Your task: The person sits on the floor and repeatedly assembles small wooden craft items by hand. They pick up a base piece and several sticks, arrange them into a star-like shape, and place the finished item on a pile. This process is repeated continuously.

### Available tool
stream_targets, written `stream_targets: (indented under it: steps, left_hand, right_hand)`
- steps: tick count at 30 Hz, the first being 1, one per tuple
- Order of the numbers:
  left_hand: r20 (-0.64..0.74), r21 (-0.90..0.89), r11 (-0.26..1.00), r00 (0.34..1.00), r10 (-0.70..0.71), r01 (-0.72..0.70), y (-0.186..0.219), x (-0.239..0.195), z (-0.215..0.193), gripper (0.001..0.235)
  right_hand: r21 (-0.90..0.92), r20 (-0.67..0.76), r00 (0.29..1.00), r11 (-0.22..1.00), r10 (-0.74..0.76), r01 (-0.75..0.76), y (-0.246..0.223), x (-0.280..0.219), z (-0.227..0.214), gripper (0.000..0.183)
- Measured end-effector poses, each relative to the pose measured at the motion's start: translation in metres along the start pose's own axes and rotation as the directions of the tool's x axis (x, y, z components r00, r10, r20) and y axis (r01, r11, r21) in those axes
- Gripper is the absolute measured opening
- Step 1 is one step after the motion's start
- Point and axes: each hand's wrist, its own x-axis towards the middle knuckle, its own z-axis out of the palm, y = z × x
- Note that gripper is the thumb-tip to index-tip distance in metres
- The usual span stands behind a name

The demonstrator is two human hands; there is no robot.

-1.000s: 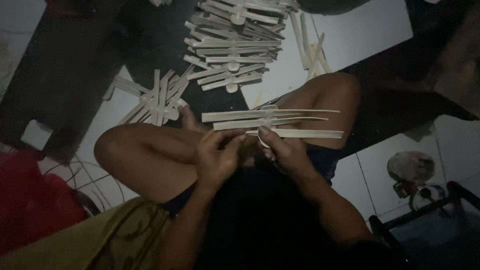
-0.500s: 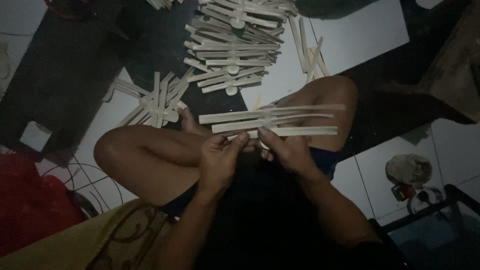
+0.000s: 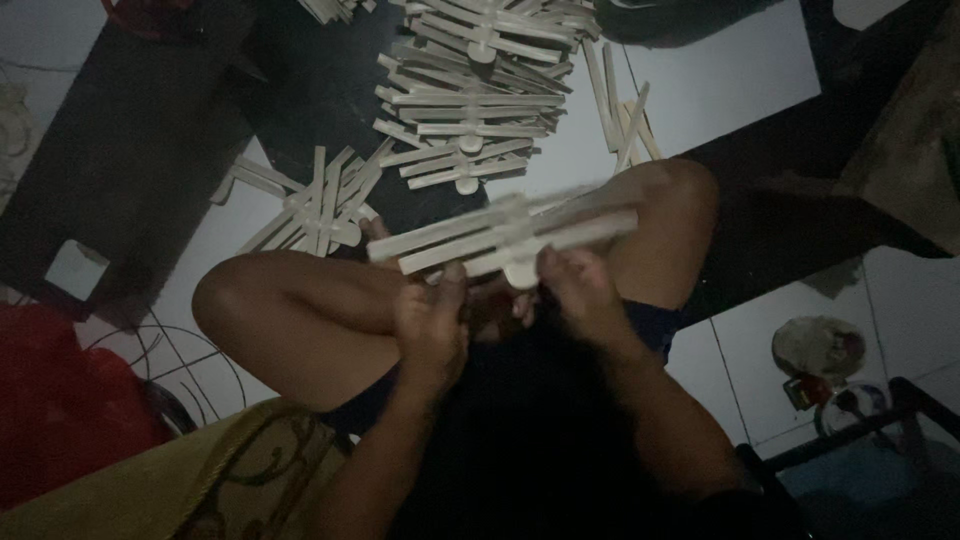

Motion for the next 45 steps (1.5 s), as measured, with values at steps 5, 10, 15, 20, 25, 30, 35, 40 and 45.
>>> stream_targets:
  steps: [5,10,15,20,25,30,35,40,45]
  left_hand:
    - [-0.036,-0.186,0.978,0.994,-0.103,0.095,-0.011,0.005,-0.005,0.027]
    - [-0.055,0.199,0.978,0.997,-0.049,0.059,-0.035,0.022,-0.026,0.019]
    - [-0.298,0.55,0.788,0.947,-0.123,0.276,-0.051,0.054,-0.078,0.025]
    - [-0.363,0.36,0.817,0.874,-0.323,0.451,-0.08,0.055,-0.09,0.027]
    - [-0.298,0.359,0.758,0.836,-0.46,0.545,-0.085,0.046,-0.084,0.025]
    - [-0.294,0.405,0.758,0.858,-0.422,0.512,-0.077,0.043,-0.088,0.025]
    - [-0.334,0.436,0.743,0.858,-0.391,0.508,-0.077,0.052,-0.092,0.034]
    - [-0.342,0.531,0.712,0.885,-0.315,0.459,-0.086,0.06,-0.094,0.046]
    - [-0.204,0.515,0.765,0.923,-0.327,0.385,-0.089,0.071,-0.084,0.046]
  right_hand:
    - [-0.111,-0.18,0.981,0.992,-0.074,0.055,0.011,0.001,0.001,0.032]
    - [-0.197,-0.205,0.979,0.98,-0.008,-0.034,0.02,0.009,-0.018,0.027]
    - [-0.427,-0.336,0.937,0.902,-0.093,-0.064,0.046,0.023,-0.053,0.024]
    - [-0.868,-0.172,0.931,0.496,-0.322,0.011,0.077,0.075,-0.069,0.034]
    - [-0.985,0.005,0.821,0.139,-0.571,0.102,0.086,0.142,-0.073,0.052]
    - [-0.993,-0.12,0.943,0.044,-0.31,-0.112,0.085,0.171,-0.087,0.04]
    - [-0.992,-0.044,0.885,-0.083,-0.463,-0.093,0.085,0.164,-0.093,0.023]
    - [-0.991,-0.083,0.875,0.133,-0.477,-0.021,0.058,0.134,-0.09,0.027]
    - [-0.92,-0.148,0.914,0.391,-0.377,0.012,0.003,0.11,-0.071,0.019]
